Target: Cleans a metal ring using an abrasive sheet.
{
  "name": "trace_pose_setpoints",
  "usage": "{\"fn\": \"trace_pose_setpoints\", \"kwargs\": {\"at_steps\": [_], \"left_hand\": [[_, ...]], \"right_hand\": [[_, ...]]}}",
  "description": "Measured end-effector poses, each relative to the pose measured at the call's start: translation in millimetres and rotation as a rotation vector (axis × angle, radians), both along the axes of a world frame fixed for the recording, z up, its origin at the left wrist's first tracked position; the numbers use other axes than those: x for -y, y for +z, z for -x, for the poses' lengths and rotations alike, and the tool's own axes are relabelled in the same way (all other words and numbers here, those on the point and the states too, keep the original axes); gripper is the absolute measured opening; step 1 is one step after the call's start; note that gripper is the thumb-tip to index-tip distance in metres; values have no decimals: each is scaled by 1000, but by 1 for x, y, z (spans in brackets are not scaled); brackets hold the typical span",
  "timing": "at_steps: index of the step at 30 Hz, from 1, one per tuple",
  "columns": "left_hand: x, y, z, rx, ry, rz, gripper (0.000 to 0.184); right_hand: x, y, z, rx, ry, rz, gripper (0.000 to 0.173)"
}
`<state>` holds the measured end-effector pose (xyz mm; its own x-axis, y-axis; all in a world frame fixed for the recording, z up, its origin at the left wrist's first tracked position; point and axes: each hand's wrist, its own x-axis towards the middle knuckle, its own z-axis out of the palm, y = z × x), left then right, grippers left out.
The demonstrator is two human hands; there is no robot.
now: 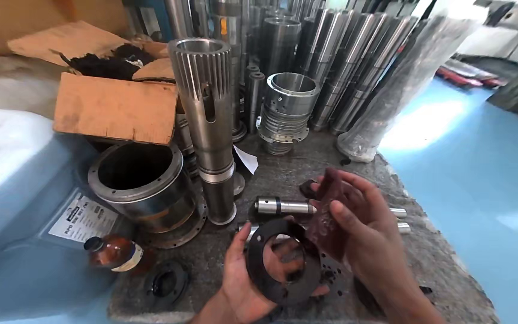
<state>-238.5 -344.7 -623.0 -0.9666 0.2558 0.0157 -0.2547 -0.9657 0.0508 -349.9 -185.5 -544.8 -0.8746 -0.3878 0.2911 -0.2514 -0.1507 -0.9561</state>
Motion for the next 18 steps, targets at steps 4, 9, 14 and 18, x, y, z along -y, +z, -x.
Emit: {"fn": "trace_pose_setpoints", "kwargs": {"at_steps": [4, 9, 14, 18], "left_hand": [[14, 8, 7, -41, 142, 35, 74], [35, 18, 17, -22, 381, 81, 69], [30, 21, 17, 19, 509, 93, 66], [21, 12, 18, -47, 516, 72, 73]], "right_hand": [[-12, -5, 7, -55, -6, -27, 61], [0, -13, -29, -244, -99, -352, 57], [27, -24, -77, -72, -100, -424, 46], [38, -24, -81, 208, -167, -295, 39]]}}
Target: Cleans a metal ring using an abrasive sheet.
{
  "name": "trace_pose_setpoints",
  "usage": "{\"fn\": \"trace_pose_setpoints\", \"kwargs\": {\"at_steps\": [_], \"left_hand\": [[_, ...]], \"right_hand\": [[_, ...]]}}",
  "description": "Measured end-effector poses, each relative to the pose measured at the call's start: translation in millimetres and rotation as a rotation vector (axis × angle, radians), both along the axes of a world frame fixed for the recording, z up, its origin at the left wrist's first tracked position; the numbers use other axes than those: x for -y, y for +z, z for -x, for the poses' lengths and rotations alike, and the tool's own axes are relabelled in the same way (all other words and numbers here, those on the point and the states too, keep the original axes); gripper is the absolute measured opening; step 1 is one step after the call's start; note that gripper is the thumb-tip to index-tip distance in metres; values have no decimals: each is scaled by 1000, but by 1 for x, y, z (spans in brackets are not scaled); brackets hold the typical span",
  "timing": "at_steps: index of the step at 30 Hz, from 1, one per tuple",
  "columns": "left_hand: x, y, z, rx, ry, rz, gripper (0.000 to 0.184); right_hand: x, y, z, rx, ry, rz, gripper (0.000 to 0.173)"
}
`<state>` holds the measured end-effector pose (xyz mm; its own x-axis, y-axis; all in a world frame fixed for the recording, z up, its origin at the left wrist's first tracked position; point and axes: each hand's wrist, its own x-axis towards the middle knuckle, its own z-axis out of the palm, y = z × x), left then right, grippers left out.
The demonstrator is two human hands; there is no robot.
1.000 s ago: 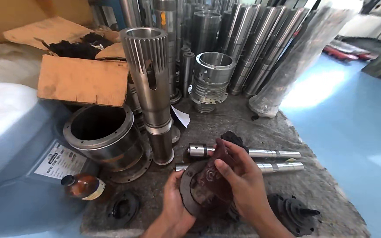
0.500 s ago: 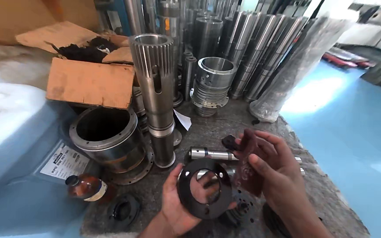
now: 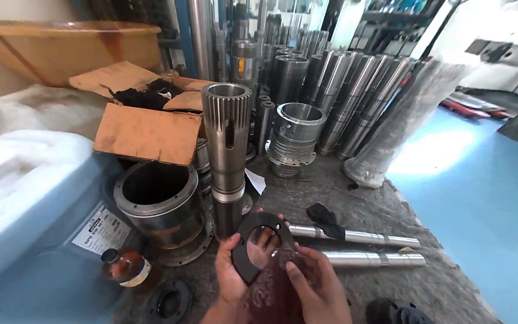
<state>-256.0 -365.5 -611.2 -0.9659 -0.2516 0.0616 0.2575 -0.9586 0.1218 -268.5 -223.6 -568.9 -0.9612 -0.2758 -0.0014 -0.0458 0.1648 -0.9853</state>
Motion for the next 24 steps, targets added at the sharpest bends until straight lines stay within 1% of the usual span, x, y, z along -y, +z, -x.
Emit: {"fn": "trace_pose_setpoints", "kwargs": {"at_steps": [2, 4, 8, 9, 11, 13, 15, 17, 19, 22, 24], "left_hand": [[-2, 1, -1, 6, -26, -37, 74], [-1, 2, -1, 27, -22, -30, 76], [5, -4, -1, 4, -40, -37, 85], [4, -3, -4, 14, -42, -42, 85], [-1, 6, -13, 76, -17, -6, 78], [-6, 11, -19, 105, 6, 20, 74], [-3, 8, -21, 67, -2, 58, 76], [6, 5, -20, 72, -8, 85, 79], [12, -1, -19, 69, -10, 44, 78], [-2, 8, -26, 134, 5, 93, 67], [-11, 10, -29, 156, -1, 67, 60]], "right_hand": [[2, 0, 2, 55, -32, 4, 37], [3, -3, 2, 68, -33, -10, 33], [5, -3, -12, 130, -14, -13, 26], [4, -4, -9, 133, -20, -16, 26], [2, -6, 6, 91, -52, -15, 27], [1, -11, 18, 51, -102, -14, 24], [4, -11, 9, 51, -107, -52, 29], [8, -10, -9, 69, -58, -85, 34], [11, -12, -15, 55, -13, -104, 33], [9, -20, 12, -33, -61, -83, 32], [8, -25, 25, -60, -109, -71, 29]]}}
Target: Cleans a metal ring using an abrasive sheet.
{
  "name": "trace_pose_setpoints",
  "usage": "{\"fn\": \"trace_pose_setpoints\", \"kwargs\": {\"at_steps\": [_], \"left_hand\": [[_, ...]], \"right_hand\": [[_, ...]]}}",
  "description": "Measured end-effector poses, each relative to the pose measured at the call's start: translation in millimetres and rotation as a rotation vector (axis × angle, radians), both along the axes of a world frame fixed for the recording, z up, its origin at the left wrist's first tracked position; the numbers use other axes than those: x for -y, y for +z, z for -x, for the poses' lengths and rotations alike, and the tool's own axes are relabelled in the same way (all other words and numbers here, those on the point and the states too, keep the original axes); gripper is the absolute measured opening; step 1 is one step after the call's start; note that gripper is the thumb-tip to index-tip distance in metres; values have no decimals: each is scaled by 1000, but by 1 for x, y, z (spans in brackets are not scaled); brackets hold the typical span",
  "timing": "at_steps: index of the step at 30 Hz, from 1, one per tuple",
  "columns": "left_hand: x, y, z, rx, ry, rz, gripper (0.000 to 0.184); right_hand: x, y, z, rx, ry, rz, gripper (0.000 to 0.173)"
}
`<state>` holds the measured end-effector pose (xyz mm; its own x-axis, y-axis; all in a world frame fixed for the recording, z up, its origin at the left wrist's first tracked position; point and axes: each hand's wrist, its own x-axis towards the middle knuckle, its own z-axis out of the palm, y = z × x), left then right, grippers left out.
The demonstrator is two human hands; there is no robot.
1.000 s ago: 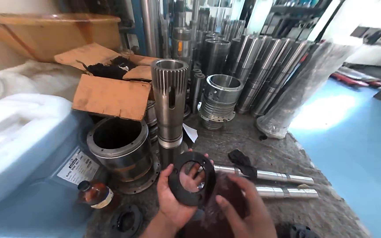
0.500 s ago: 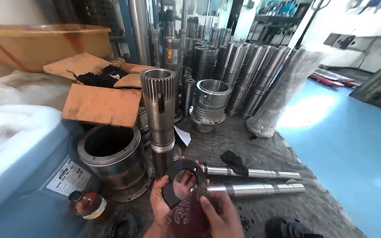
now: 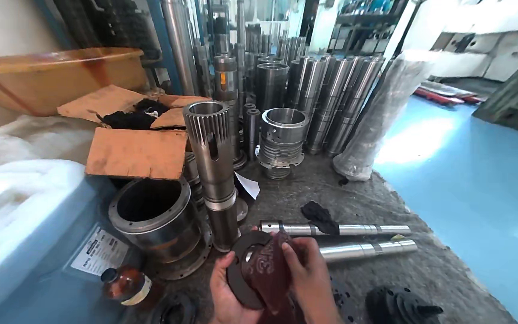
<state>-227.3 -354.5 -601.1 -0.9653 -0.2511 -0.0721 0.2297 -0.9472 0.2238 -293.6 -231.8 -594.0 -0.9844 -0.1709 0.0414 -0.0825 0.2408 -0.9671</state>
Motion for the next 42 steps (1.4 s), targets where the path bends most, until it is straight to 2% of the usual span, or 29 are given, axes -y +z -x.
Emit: {"fn": "trace_pose_setpoints", "kwargs": {"at_steps": [6, 7, 10, 11, 15, 17, 20, 22, 23, 25, 27, 29, 31, 34, 36, 37, 39, 42], "left_hand": [[25, -11, 13, -30, -40, 78, 73], [21, -8, 12, -24, -36, 88, 68], [1, 8, 4, 101, 15, 49, 40], [1, 7, 4, 99, 13, 43, 42], [26, -9, 16, -27, -72, 48, 66], [24, -8, 15, -26, -82, 40, 66], [6, 3, 6, 45, -60, 41, 50], [5, 2, 5, 30, -54, 21, 49], [8, 2, 6, 35, -47, 14, 49], [22, -4, 12, -16, -70, 24, 62], [23, -2, 12, -2, -61, 44, 63], [13, 0, 7, 20, -60, 83, 57], [1, 4, 2, 64, -32, 115, 44], [9, 2, 6, 27, -45, 61, 48], [23, -3, 12, -43, -105, 54, 66], [26, -3, 13, -42, -111, 47, 68], [20, -1, 9, -2, -105, 51, 62], [0, 8, -2, 97, -35, 127, 38]], "right_hand": [[2, 1, -24, 67, 68, -44, 34], [0, 0, -17, 38, 60, -41, 34], [-1, -3, 4, -51, 7, -27, 31], [-1, -3, 3, -49, 6, -32, 31], [-2, -2, -16, -2, 77, -76, 36], [-4, -2, -12, -22, 78, -97, 37], [-8, -2, 11, -106, 41, -113, 41], [-8, -3, 17, -111, 42, -124, 42], [-7, -3, 15, -103, 55, -129, 41], [-7, -2, 3, -93, 86, -139, 40], [-8, -1, -2, -120, 103, -156, 39], [-10, -1, 4, -192, 90, -170, 37], [-10, 0, 13, -254, 82, -178, 37], [-11, 0, 15, -252, 117, -174, 37], [-12, 2, 11, -228, 152, -164, 38], [-13, 3, 9, -221, 161, -167, 38], [-15, 3, 8, -230, 156, -166, 38], [-14, 3, 14, -275, 146, -168, 37]]}}
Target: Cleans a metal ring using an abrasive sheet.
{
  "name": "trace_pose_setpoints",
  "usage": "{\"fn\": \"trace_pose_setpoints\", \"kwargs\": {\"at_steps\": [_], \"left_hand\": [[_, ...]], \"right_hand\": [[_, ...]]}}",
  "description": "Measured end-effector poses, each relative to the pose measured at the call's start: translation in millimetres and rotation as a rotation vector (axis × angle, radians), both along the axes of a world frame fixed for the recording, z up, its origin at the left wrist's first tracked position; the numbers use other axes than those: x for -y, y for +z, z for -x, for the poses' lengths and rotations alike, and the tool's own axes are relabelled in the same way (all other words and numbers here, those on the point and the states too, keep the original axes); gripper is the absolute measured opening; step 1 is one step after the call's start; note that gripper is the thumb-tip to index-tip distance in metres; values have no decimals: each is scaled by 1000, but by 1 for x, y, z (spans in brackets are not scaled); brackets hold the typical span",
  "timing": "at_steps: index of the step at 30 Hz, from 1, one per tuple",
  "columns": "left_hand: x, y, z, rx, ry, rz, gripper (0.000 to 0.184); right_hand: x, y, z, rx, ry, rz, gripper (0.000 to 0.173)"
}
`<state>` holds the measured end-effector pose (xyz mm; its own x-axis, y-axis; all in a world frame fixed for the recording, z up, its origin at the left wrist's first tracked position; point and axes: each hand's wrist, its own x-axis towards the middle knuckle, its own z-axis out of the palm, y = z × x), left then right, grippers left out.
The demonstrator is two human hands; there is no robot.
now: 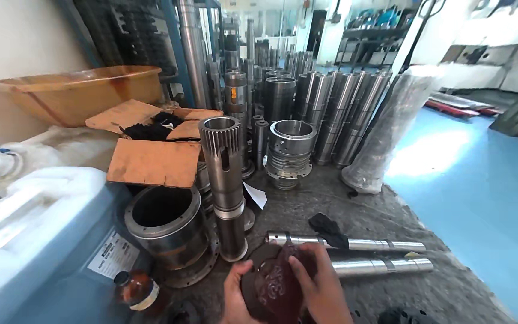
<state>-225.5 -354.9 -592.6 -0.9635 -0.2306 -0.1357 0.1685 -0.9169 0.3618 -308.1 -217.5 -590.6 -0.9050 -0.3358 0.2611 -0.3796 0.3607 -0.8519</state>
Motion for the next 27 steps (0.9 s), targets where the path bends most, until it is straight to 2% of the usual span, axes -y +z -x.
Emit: {"fn": "trace_pose_setpoints", "kwargs": {"at_steps": [3, 4, 6, 7, 9, 11, 12, 13, 17, 20, 21, 22, 25, 27], "left_hand": [[6, -4, 2, -82, -16, -18, 36], [13, -5, 6, -108, -31, -43, 41], [29, -13, 15, -191, -95, -70, 68], [31, -15, 17, -197, -106, -60, 74], [26, -13, 14, -182, -132, -21, 67], [12, -5, 4, -100, -107, 46, 39], [6, -3, 1, -57, -78, 67, 29], [2, -3, 0, -29, -60, 71, 27], [6, 0, 4, -77, -68, 17, 27], [23, -6, 15, -228, -211, 22, 66], [25, -7, 16, -230, -239, 46, 73], [23, -5, 15, -216, -246, 73, 74], [4, 9, 2, -65, -171, 202, 51], [-4, 7, -3, -39, -161, 200, 47]], "right_hand": [[2, 1, 3, -36, 14, 6, 37], [3, 1, 2, -30, 22, 14, 37], [2, 0, -1, 1, 36, 29, 36], [2, -1, -2, 12, 40, 30, 35], [-1, -3, -2, 14, 35, 39, 33], [-2, -2, 3, -29, 39, 42, 33], [-2, -1, 6, -64, 45, 45, 33], [-2, 2, 9, -94, 52, 46, 33], [-3, 10, 13, -135, 49, 42, 35], [-8, 6, 14, -111, 37, 52, 35], [-9, 5, 13, -102, 35, 53, 34], [-10, 4, 12, -101, 33, 53, 33], [-8, 7, 10, -175, 50, 50, 32], [-6, 14, 9, -218, 81, 51, 33]]}}
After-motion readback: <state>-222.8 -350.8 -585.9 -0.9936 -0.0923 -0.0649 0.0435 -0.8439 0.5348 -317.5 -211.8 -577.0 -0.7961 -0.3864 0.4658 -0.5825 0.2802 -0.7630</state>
